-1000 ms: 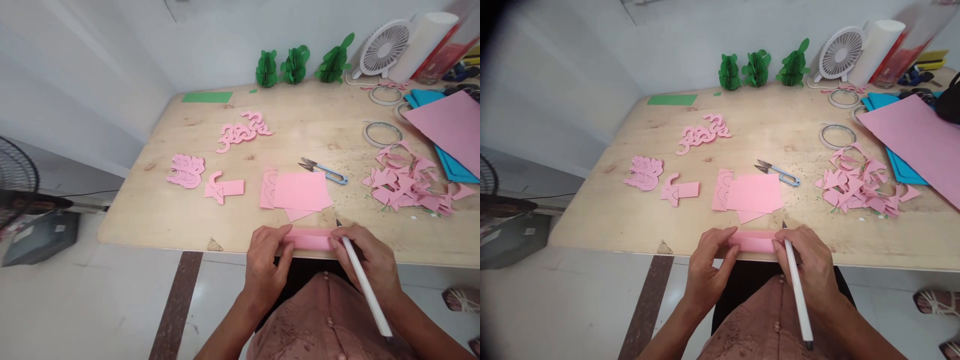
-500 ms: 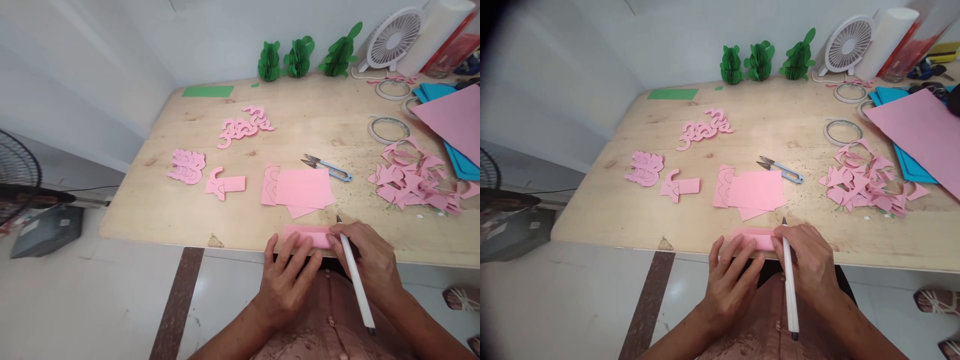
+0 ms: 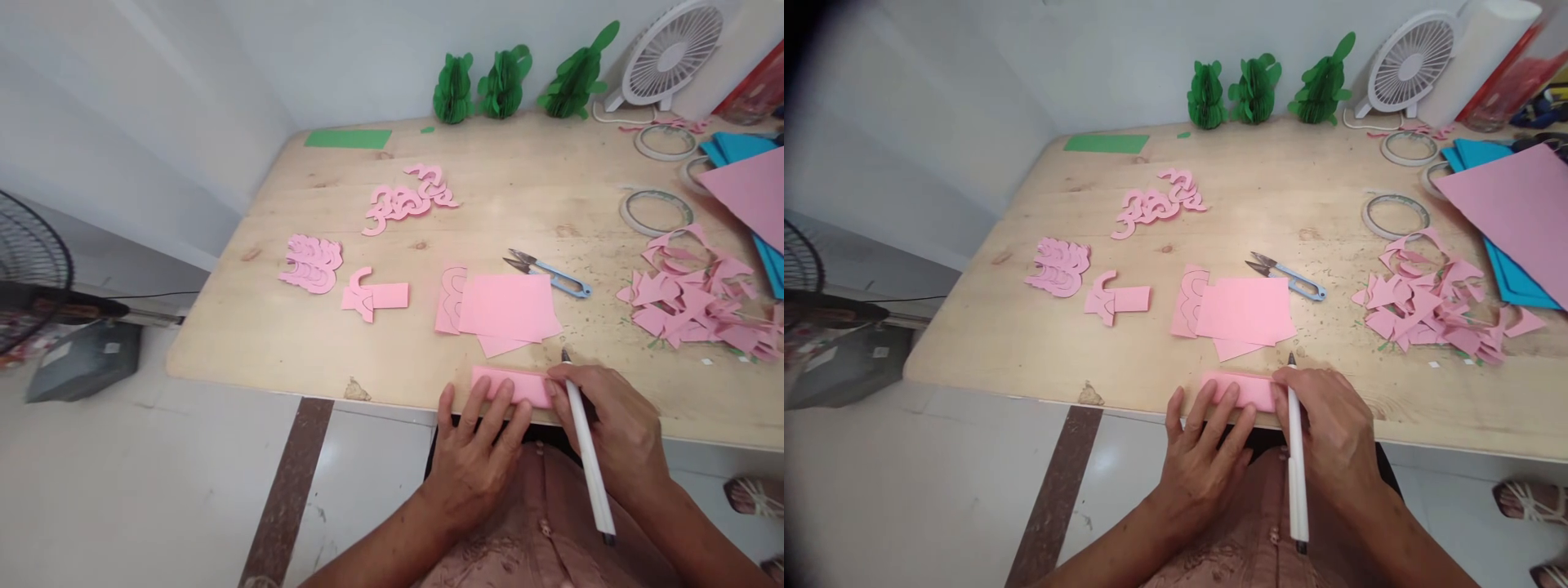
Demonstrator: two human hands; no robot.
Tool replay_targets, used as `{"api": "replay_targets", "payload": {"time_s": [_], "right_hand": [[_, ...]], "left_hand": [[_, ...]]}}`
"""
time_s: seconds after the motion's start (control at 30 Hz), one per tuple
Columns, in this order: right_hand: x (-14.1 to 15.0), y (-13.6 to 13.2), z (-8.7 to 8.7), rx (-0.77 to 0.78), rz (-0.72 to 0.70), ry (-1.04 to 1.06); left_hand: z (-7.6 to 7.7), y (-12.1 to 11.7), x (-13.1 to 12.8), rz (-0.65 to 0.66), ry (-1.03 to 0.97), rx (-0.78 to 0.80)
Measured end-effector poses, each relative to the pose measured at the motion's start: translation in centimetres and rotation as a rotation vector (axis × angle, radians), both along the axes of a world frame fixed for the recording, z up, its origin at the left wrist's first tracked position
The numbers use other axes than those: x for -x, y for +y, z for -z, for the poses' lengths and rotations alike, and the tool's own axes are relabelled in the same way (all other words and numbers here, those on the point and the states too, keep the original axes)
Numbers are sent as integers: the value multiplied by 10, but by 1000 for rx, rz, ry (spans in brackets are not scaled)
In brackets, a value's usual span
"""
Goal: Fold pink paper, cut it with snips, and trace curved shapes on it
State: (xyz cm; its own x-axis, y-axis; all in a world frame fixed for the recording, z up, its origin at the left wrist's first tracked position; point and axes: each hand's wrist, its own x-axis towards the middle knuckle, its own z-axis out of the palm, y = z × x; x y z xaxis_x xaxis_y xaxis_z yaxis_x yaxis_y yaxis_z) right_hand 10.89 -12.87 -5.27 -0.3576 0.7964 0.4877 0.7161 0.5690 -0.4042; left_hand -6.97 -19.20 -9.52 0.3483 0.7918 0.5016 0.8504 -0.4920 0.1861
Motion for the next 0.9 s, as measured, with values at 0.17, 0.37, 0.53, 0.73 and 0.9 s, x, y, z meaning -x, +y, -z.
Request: {"api": "replay_targets", "payload": {"time_s": [0.17, 0.37, 0.53, 0.73, 0.9], "right_hand": [[0, 0, 1, 8, 13, -8], [0, 1, 1, 13, 20, -20], [0, 1, 1, 21, 19, -10], [1, 1, 1, 6, 11, -20], [1, 1, 1, 8, 14, -19]], "left_hand": [[-1, -1, 0, -7, 30, 42], [-1, -2, -2, -33, 18, 65], [0, -2, -2, -32, 17, 64], [0, -3, -3, -43, 17, 76], [0, -2, -2, -42, 39, 69]]}}
